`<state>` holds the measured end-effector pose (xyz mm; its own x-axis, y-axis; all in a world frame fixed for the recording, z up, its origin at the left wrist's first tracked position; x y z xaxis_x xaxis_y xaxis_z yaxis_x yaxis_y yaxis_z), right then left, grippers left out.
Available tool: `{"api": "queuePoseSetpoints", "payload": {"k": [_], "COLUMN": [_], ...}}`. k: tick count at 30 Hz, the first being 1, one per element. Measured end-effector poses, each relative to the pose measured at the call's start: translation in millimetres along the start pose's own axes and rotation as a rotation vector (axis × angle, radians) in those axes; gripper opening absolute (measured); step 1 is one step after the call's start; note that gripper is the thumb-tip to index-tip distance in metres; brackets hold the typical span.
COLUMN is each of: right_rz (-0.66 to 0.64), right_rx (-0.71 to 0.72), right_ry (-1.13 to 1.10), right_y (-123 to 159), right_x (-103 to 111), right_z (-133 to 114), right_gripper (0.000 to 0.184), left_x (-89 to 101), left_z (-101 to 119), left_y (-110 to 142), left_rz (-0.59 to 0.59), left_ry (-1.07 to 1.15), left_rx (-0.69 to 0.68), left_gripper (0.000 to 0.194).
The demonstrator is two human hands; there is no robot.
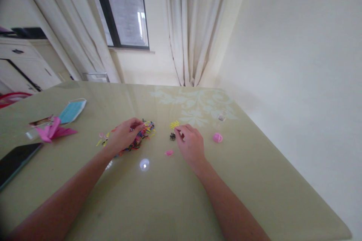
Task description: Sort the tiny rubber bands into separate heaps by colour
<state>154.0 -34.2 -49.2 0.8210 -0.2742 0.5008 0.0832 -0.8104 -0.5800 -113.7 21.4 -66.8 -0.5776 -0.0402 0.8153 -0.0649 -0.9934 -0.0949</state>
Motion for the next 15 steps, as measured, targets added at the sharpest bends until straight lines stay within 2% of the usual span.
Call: {"api": "queuePoseSetpoints", "payload": {"k": [4,11,15], "right_rz": [-0.015,-0.028,-0.004], "right_rx": [0.003,0.001,0.007], "right_ry": [-0.003,0.015,-0.031], "right_y": [0.9,1.3,0.7], "right_x": [-2.0,-4.0,-3.5], "right_z": [-0.7,-1.9,-5.7], "right_gripper": [0.017,0.018,0.018], "left_x": [-2.5,6.1,14.2], "left_z": [-2.6,2.0,20.3], "left_y": [-2.2,0.1,10.4], "left_rz": [0.070,0.171,0.220], "left_ry": [0.192,0.158,0.210], "left_rx": [-0.048,-0.065,-0.151], "left_gripper": [0.027,0.030,0.023]}}
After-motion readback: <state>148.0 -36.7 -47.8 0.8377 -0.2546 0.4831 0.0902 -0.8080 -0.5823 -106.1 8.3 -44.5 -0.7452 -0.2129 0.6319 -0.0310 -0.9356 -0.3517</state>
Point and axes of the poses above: each hand's wrist, its own y-axis away from the middle knuckle, its own x-axis out of the back of the hand, z = x × y, the point moved 3 cm from there along -y, towards the middle knuckle, and after that the axes turned 14 degrees about -y, right-handed, at the moved point
